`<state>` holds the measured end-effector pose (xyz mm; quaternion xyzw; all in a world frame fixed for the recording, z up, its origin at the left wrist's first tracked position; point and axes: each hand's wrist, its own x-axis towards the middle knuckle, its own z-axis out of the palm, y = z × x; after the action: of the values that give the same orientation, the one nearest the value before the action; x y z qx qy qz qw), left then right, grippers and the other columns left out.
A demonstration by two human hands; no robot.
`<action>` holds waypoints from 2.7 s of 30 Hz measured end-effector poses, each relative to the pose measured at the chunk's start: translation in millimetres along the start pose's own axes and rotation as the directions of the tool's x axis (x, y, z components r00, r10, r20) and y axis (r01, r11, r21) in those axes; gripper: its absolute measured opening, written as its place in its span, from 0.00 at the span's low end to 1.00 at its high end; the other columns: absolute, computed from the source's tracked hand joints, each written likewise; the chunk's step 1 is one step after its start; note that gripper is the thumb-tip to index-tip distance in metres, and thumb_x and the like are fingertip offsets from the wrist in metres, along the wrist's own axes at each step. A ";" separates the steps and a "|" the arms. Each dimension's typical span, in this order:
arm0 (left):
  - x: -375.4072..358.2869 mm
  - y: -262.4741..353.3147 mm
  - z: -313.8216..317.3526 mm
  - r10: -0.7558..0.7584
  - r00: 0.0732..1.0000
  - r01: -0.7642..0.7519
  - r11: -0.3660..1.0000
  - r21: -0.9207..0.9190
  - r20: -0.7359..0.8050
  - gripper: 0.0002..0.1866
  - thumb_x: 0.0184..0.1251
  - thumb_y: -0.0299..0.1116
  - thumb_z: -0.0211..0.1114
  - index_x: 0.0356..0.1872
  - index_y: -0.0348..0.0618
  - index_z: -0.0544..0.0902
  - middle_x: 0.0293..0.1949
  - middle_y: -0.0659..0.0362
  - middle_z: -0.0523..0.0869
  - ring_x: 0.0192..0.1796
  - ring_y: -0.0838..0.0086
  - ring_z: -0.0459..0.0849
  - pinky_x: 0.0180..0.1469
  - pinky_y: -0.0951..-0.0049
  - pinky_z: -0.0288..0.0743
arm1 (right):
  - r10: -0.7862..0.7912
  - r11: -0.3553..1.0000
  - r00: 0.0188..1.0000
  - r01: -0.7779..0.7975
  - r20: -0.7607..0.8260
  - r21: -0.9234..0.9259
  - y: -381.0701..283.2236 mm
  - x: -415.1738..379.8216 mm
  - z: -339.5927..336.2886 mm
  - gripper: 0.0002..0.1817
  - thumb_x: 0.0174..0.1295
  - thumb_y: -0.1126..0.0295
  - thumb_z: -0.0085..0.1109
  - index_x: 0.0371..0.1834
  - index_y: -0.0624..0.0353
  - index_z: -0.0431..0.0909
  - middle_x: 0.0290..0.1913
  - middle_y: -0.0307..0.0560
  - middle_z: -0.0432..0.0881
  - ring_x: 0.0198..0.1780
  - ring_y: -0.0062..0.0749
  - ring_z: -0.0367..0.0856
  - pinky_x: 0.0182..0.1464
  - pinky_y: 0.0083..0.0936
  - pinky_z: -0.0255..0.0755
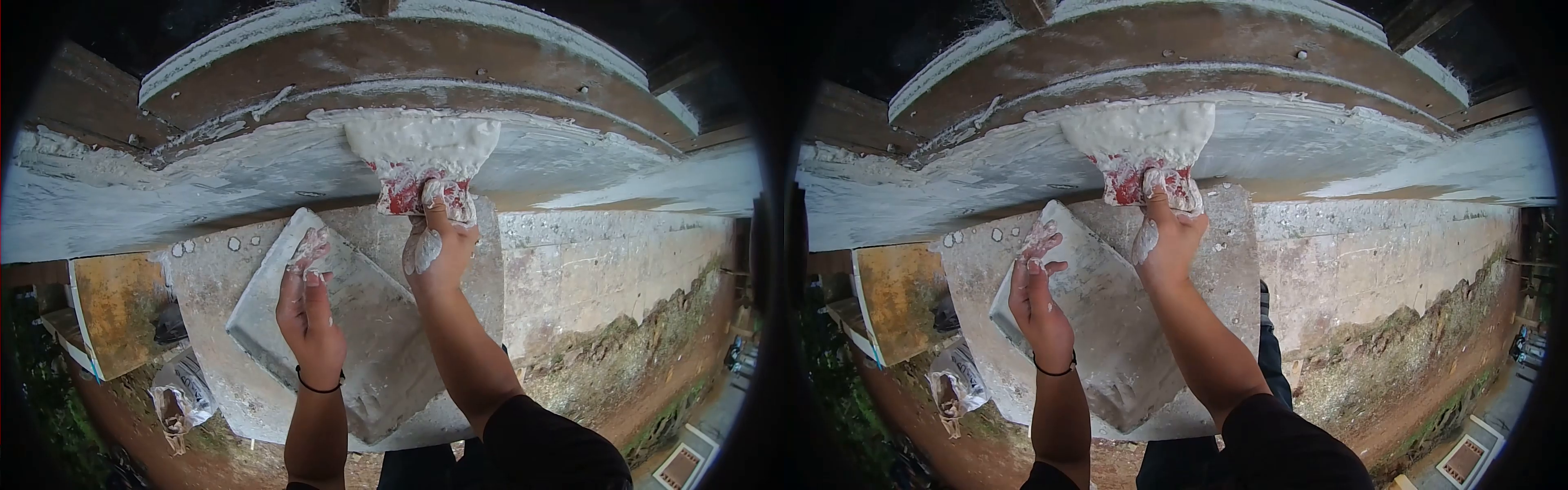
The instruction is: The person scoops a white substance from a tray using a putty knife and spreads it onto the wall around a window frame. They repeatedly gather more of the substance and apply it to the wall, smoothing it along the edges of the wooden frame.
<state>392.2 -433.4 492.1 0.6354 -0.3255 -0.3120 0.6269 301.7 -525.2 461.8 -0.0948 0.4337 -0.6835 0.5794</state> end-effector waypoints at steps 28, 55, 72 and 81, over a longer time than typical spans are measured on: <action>-19.8 -10.6 1.6 0.000 1.000 0.001 0.998 0.068 -0.012 0.17 0.66 0.34 0.45 0.45 0.29 0.73 0.44 0.52 0.77 0.46 0.72 0.74 0.45 0.74 0.68 | 0.012 0.996 0.997 -0.006 0.072 -0.084 -8.2 -0.8 -23.0 0.15 0.55 0.79 0.53 0.46 0.67 0.65 0.42 0.48 0.75 0.39 0.28 0.76 0.40 0.21 0.72; -43.6 -8.8 26.2 -0.033 0.999 0.032 0.997 0.073 0.006 0.16 0.65 0.33 0.47 0.46 0.30 0.73 0.44 0.53 0.77 0.44 0.74 0.74 0.46 0.75 0.67 | -0.072 0.976 0.996 0.080 0.048 -0.201 -0.1 40.9 -47.1 0.13 0.53 0.74 0.58 0.39 0.69 0.71 0.34 0.43 0.77 0.33 0.21 0.73 0.35 0.18 0.66; -59.6 3.8 33.4 -0.056 0.998 0.055 0.991 0.121 0.007 0.16 0.66 0.34 0.43 0.44 0.32 0.74 0.45 0.51 0.77 0.47 0.70 0.75 0.43 0.73 0.69 | -0.040 0.988 0.996 0.052 0.082 -0.144 -19.2 14.6 -60.5 0.14 0.54 0.77 0.56 0.43 0.66 0.67 0.38 0.48 0.76 0.35 0.26 0.75 0.33 0.22 0.70; -65.8 3.7 38.0 -0.026 1.000 0.023 0.981 0.194 0.010 0.17 0.66 0.34 0.43 0.45 0.33 0.74 0.43 0.52 0.78 0.46 0.70 0.75 0.42 0.74 0.69 | -0.080 0.991 0.993 0.089 0.087 -0.104 -47.4 33.1 -39.2 0.13 0.54 0.76 0.56 0.41 0.68 0.69 0.37 0.44 0.76 0.33 0.21 0.73 0.33 0.17 0.67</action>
<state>322.5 -403.0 494.4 0.6952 -0.3505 -0.2907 0.5562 233.0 -537.4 459.0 -0.1726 0.4413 -0.6786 0.5613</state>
